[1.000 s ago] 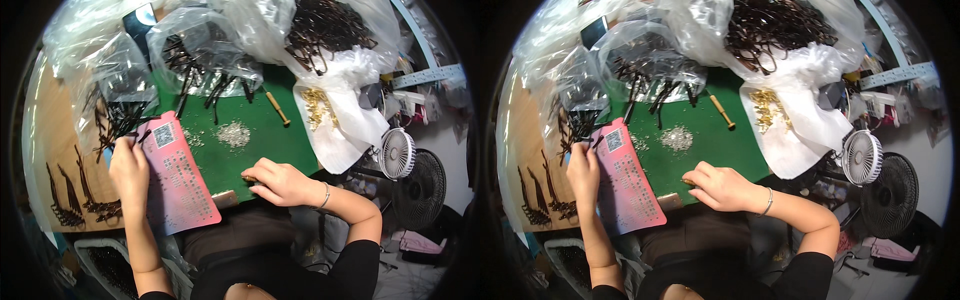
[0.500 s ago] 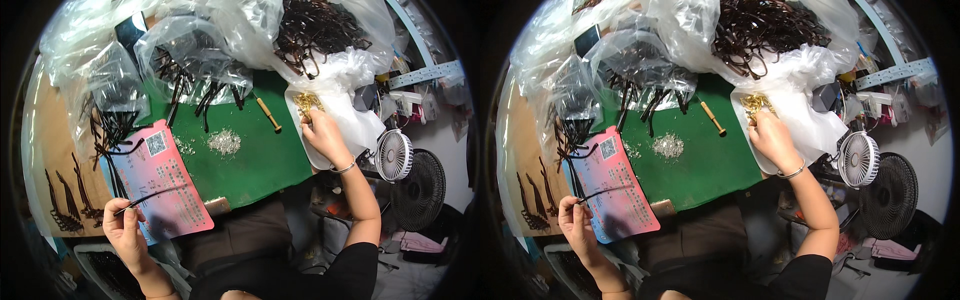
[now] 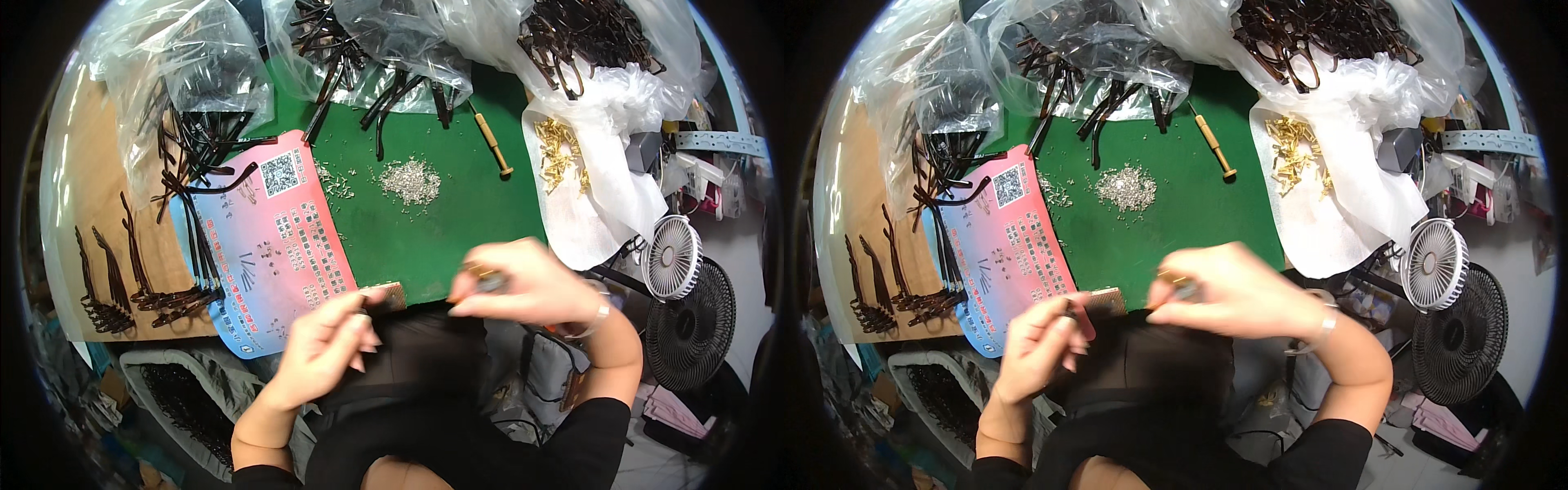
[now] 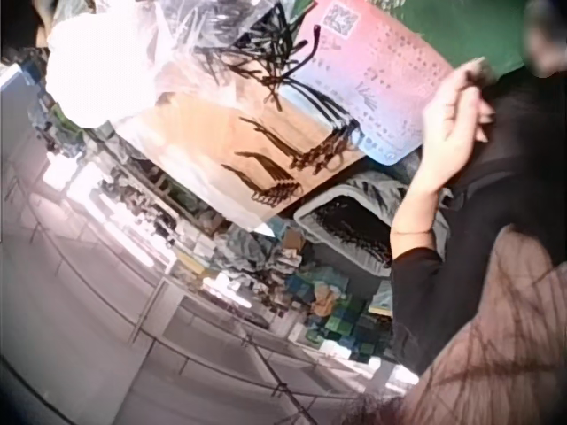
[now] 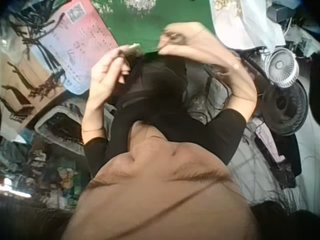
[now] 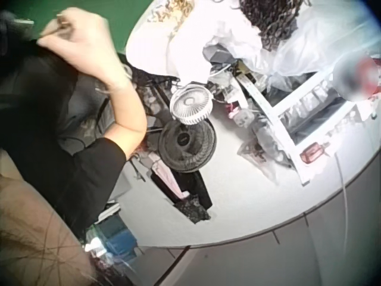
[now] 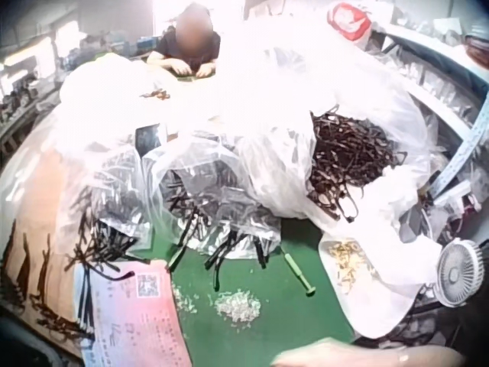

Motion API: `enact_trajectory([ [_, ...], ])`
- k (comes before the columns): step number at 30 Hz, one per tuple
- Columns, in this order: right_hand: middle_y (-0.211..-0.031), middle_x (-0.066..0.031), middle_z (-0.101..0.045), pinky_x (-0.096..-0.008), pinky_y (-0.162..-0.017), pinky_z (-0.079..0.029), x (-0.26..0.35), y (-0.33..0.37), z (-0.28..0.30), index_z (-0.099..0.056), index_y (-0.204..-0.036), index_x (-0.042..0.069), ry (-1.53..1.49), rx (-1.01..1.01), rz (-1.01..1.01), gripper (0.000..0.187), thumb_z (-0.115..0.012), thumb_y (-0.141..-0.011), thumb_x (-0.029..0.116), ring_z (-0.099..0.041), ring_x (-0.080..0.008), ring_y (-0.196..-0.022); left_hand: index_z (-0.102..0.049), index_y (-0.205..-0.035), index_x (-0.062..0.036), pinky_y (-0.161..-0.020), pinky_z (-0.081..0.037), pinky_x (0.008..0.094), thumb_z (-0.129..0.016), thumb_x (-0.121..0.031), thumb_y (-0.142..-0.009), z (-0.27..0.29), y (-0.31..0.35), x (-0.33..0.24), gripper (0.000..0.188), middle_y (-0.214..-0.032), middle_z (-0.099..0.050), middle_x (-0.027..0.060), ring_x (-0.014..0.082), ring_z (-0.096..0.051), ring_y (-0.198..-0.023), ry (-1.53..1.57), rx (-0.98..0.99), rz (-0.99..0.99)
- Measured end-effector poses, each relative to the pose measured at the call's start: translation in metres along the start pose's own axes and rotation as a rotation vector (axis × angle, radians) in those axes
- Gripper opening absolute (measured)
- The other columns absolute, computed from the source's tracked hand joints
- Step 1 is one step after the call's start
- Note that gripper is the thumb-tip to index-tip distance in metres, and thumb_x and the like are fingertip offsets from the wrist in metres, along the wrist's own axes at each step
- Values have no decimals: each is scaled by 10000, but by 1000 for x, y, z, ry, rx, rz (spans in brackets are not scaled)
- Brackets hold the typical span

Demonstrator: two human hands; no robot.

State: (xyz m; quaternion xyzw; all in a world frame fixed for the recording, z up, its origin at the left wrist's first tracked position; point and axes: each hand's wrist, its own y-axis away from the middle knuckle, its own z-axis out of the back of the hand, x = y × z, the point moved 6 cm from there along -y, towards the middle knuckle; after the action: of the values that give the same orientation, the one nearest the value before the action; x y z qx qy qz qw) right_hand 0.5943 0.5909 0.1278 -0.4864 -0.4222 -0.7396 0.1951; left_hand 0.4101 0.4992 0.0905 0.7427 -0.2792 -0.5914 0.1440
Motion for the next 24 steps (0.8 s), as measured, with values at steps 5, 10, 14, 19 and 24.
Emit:
enact_trajectory([
  [5,-814,-76,-624,-291,-638,-486,-11,-25,-26,-627,-852,3,0,32,66,189,-679,-799,177,-612,-159,-753,-495,-1215,-19,-536,-477,192,-474,-93,-944,-16,5,11,282,-931,-654,63,52,-558,-631,0,152,116],
  [10,-819,-74,-623,-289,-635,-486,-3,-36,-39,-611,-884,6,-112,-7,54,161,-671,-795,127,-609,-150,-749,-484,-1222,-28,-525,-465,181,-478,-99,-942,-16,4,8,289,-938,-652,62,48,-559,-617,72,195,129],
  [14,-779,-57,-622,-248,-605,-462,3,-36,-37,-582,-831,0,-70,-73,148,170,-691,-787,123,-588,-125,-681,-491,-1225,-32,-516,-461,178,-489,-110,-940,-15,2,7,295,-932,-653,63,44,-559,-609,54,171,118],
  [19,-743,-67,-607,-250,-571,-457,1,-32,-34,-582,-802,5,-128,-158,118,157,-691,-785,117,-585,-116,-661,-506,-1208,-23,-505,-444,172,-498,-111,-940,-17,-2,9,282,-923,-659,60,37,-551,-597,70,150,76],
  [24,-767,-78,-596,-260,-575,-460,-2,-23,-42,-594,-796,11,-93,-292,208,145,-694,-780,115,-589,-137,-660,-528,-1167,-9,-508,-436,172,-501,-96,-937,-18,-7,12,248,-931,-667,66,37,-542,-589,130,137,34],
])
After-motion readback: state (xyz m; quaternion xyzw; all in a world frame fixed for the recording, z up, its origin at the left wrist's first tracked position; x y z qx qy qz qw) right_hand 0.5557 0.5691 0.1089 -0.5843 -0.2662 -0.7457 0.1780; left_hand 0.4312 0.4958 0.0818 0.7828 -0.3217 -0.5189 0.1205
